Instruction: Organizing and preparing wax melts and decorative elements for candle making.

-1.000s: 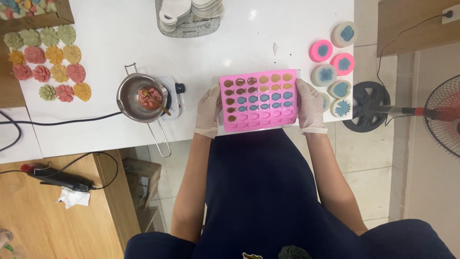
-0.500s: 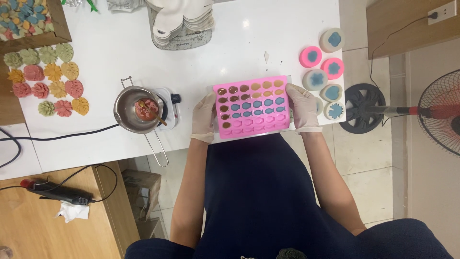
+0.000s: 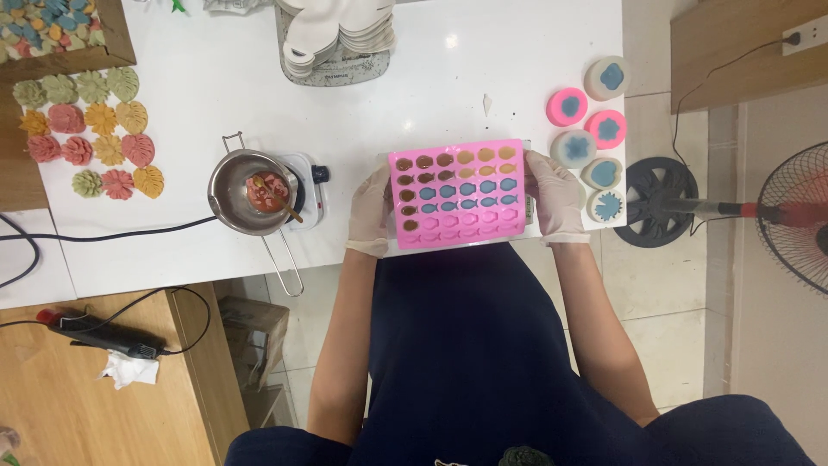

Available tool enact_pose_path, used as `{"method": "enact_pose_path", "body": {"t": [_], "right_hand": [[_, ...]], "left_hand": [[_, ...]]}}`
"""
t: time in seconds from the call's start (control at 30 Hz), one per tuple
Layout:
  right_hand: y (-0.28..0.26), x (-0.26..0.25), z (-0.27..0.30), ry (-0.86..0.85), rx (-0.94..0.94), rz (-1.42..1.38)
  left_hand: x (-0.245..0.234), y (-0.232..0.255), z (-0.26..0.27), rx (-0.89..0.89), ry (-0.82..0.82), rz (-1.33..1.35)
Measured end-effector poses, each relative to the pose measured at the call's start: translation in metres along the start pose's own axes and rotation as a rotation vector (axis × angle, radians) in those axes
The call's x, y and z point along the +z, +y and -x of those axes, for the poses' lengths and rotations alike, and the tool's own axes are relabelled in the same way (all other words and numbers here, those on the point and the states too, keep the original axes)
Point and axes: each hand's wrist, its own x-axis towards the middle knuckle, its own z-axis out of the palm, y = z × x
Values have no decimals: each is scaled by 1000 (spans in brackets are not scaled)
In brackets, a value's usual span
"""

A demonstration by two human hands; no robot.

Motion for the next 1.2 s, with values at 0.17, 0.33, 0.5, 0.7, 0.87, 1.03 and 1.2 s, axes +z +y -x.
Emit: {"method": "enact_pose_path", "body": {"t": [0.17, 0.33, 0.5, 0.7, 0.87, 1.03, 1.2], "right_hand": [[-15, 2, 2, -47, -23, 42], [-28, 6, -23, -66, -95, 120], [-52, 13, -86, -108, -269, 509], [-39, 42, -145, -170, -336, 1171], [-12, 55, -174, -195, -406, 1261], [20, 47, -208, -183, -561, 1293], [7, 53, -199, -235, -473, 1286]], "left_hand": [[3, 2, 2, 21, -14, -19], [9, 16, 18, 65, -51, -20], [-6, 11, 31, 98, 86, -173], [-3, 11, 78, 134, 239, -214], [-12, -8, 113, 146, 318, -185], [-14, -18, 134, 127, 383, -181], [-11, -25, 133, 94, 416, -185]]}}
